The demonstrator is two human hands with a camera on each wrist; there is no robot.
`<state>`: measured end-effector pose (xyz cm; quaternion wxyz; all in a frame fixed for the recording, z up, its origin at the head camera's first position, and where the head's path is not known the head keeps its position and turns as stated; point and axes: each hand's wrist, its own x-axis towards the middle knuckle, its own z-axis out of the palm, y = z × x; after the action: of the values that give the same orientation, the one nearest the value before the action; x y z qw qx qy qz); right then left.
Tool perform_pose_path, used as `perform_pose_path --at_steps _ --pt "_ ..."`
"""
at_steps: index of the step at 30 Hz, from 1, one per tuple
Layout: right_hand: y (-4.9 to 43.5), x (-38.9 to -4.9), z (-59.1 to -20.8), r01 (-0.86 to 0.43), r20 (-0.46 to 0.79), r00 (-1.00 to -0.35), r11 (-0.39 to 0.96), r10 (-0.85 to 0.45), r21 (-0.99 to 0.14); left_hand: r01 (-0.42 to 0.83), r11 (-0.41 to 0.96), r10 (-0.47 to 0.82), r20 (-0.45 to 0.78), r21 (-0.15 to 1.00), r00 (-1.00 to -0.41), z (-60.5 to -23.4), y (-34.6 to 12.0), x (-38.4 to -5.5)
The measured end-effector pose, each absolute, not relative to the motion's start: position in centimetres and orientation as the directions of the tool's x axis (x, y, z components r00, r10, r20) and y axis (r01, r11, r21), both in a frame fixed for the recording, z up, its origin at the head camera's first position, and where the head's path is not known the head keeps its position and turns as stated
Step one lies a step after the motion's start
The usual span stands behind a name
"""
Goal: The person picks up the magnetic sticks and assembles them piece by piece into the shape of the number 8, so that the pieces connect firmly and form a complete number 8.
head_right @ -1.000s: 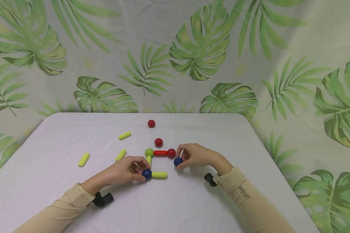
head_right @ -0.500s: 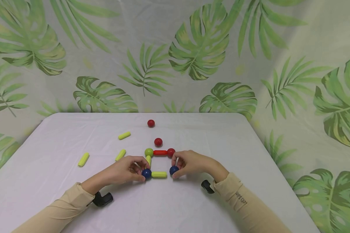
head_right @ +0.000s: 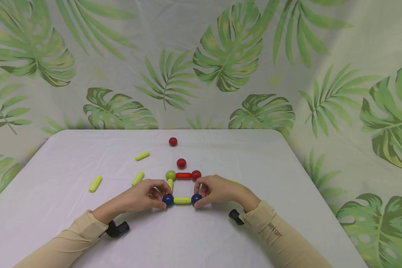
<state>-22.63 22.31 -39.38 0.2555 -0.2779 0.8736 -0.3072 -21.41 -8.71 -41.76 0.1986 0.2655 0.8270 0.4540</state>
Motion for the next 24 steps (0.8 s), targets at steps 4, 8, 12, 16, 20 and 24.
perform_pose_path --at_steps 4,8,12,16,20,24 --pt "22.3 -22.6 -39.4 -0.332 -0.272 -0.715 0.655 -0.644 -0.679 0.261 0.443 0.625 -0.087 0.858 -0.775 -41.8 -8.7 -21.5" --pt "22.3 -22.6 -39.5 -0.335 -0.272 -0.713 0.655 -0.646 -0.677 0.267 0.447 0.643 -0.099 0.854 -0.76 -41.7 -8.9 -21.7" --pt "22.2 -22.6 -39.5 -0.335 -0.276 -0.711 0.657 -0.647 -0.676 0.261 0.454 0.661 -0.126 0.852 -0.74 -41.5 -9.1 -21.8" --pt "22.2 -22.5 -39.5 -0.339 -0.276 -0.71 0.659 -0.647 -0.672 0.212 0.438 0.657 -0.15 0.873 -0.738 -41.3 -9.2 -22.1" --pt "22.2 -22.5 -39.4 -0.343 -0.274 -0.711 0.659 -0.648 -0.67 0.167 0.448 0.612 -0.164 0.878 -0.774 -41.1 -9.0 -22.5" --pt "22.3 -22.4 -39.3 -0.344 -0.274 -0.711 0.661 -0.647 -0.666 0.141 0.48 0.558 -0.177 0.866 -0.811 -41.0 -8.7 -22.8"
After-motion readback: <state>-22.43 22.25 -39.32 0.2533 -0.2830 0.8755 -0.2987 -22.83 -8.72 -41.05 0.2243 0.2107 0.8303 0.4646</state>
